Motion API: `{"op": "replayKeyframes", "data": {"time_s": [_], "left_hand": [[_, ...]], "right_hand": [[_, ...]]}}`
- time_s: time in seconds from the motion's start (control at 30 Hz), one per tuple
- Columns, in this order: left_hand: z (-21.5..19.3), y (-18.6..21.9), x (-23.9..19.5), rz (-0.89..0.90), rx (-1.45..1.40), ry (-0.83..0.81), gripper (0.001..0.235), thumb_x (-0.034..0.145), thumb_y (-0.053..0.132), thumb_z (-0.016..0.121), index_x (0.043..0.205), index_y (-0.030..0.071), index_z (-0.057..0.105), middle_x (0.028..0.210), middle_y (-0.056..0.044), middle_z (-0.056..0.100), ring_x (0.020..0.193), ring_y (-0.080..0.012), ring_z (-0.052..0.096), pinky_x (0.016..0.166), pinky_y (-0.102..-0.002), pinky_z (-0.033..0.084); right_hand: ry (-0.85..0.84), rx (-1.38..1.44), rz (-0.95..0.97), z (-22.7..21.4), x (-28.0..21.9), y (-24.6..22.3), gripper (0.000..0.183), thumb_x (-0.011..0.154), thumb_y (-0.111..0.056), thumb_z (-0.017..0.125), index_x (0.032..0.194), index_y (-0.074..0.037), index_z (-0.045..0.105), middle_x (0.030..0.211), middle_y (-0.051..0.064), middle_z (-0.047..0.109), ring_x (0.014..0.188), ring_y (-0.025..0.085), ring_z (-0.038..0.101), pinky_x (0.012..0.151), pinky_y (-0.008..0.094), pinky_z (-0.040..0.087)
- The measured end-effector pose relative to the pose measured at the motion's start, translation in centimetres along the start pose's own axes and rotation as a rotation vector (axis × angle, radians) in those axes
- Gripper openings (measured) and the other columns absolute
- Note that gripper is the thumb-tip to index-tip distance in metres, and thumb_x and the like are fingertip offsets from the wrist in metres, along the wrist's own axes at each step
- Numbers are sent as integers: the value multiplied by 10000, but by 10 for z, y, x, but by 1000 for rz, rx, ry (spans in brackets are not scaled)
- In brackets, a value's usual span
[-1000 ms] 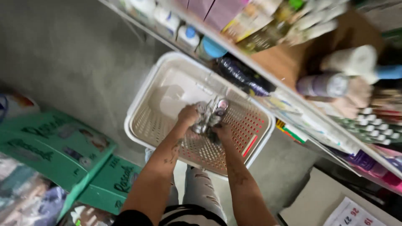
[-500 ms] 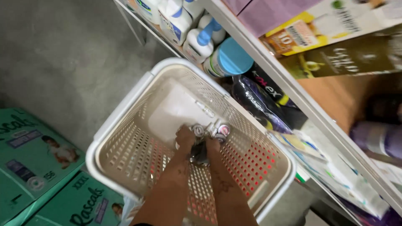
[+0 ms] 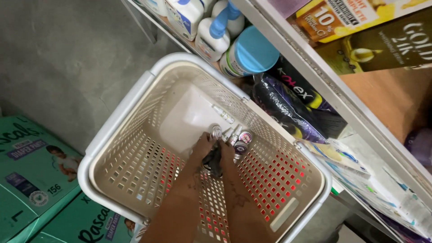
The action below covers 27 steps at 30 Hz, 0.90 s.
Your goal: Selecting various personal care and health items from store shelves and placing them into a shopping basket.
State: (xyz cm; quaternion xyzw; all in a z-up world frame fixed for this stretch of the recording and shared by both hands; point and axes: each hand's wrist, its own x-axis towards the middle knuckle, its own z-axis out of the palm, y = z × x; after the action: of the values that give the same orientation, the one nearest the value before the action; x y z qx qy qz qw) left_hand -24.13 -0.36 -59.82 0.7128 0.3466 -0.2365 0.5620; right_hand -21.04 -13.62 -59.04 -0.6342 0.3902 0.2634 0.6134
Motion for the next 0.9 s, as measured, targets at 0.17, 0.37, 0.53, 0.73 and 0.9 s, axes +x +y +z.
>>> {"op": "replayKeyframes", "data": {"time_s": [0.17,0.37,0.53,0.73,0.9], "left_hand": [[-15,31,-28,176,319,84,576,843,375,676,1294,53,519,1266,-276,590,1130,-453,605,937,-537,498],[-14,66,-25,222,90,214,403,1049,327,549,1273,-4,504,1115,-299,673,1028,-469,666,915,-550,527],[-108,198,-119,297,-112,200,451,945,277,683,1264,7,515,1036,-227,695,857,-325,693,724,-442,553],[-182,304,-275,229,-305,-417,537,864,331,767,1318,157,537,893,-15,717,605,-109,585,518,-234,473],[-226,361,-351,235,-702,-297,430,879,356,734,1228,131,625,855,1,705,610,-103,606,488,-251,479]], "right_hand": [[-112,-23,-1,-23,26,30,434,857,-248,770,1180,34,706,965,104,708,787,200,637,706,347,522],[47,-199,-71,-22,-56,-40,476,873,-266,782,1224,39,683,1029,103,735,880,196,651,796,334,532],[-92,-220,-407,-26,-168,-129,429,940,-271,685,1171,87,733,1061,120,749,947,209,643,865,327,514],[-73,-423,-622,-12,-355,-257,474,982,-379,624,1261,1,677,1016,104,754,966,200,668,882,327,524],[-97,-286,-755,-18,-460,-334,439,968,-319,635,1304,-41,687,1195,108,720,1133,219,638,1027,347,457]]}}
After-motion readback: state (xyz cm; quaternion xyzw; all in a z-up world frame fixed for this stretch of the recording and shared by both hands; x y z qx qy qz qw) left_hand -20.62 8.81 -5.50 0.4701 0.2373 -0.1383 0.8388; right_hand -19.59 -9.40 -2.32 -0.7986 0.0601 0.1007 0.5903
